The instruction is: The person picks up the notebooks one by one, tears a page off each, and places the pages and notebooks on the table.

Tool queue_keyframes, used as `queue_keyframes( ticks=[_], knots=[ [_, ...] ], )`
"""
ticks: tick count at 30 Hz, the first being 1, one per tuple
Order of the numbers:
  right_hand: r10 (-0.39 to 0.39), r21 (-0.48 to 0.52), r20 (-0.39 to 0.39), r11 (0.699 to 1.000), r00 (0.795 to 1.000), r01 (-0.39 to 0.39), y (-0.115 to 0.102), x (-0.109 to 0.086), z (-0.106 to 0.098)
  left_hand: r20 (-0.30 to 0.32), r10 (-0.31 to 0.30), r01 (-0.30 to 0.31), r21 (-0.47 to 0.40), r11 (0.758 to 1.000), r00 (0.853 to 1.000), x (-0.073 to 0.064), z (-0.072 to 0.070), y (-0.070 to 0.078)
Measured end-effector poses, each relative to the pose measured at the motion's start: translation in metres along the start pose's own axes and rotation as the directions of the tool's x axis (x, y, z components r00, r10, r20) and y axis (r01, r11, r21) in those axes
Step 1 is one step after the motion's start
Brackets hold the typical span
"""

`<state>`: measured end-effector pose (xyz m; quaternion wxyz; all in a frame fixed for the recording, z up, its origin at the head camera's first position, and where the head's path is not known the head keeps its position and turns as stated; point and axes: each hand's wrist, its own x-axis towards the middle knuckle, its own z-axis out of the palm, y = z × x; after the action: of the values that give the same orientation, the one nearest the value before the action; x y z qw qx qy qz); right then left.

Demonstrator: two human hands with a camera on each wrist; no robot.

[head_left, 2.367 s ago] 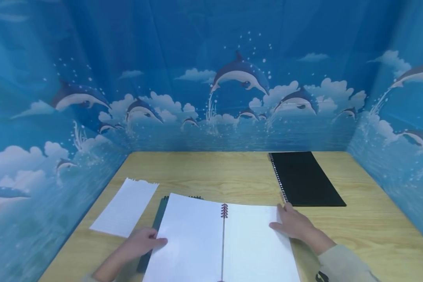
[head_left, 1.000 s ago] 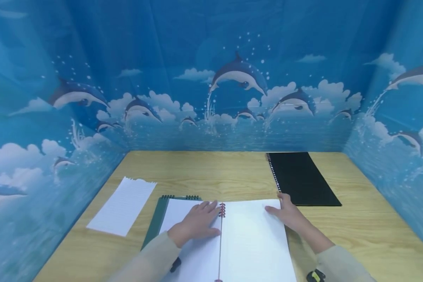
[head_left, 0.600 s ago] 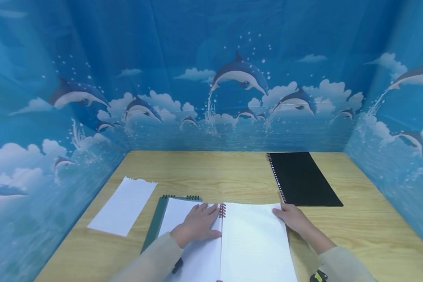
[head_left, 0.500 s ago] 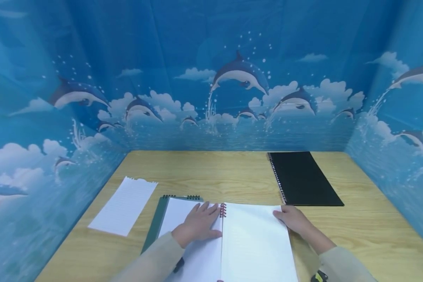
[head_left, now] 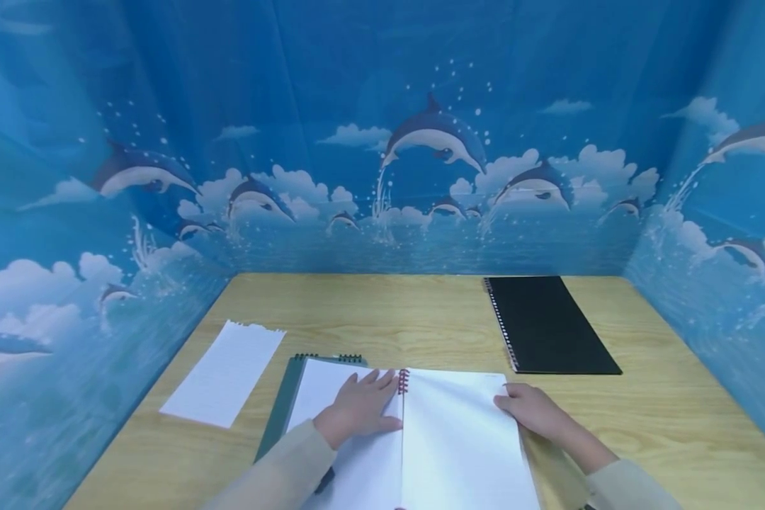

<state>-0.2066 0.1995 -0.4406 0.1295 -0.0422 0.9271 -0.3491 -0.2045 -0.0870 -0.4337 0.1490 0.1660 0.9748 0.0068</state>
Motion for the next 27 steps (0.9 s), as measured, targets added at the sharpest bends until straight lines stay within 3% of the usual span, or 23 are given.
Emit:
queue_keyframes(
  ticks=[9, 17, 27],
  knots=[
    [-0.007, 0.058, 0.052, 0.998, 0.999, 0.004, 0.004, -0.003, -0.001, 0.023, -0.018, 0.018, -0.007, 1.0, 1.0, 0.002, 0.001, -0.001],
    [-0.042, 0.161, 0.153, 0.987, 0.987, 0.017, 0.008, -0.006, -0.003, 0.016, -0.02, 0.02, 0.002, 1.0, 1.0, 0.004, 0.002, -0.001],
    [-0.011, 0.156, 0.172, 0.988, 0.985, -0.017, 0.01, -0.01, -0.001, -0.001, -0.001, 0.001, 0.018, 1.0, 1.0, 0.003, 0.002, -0.002]
  ],
)
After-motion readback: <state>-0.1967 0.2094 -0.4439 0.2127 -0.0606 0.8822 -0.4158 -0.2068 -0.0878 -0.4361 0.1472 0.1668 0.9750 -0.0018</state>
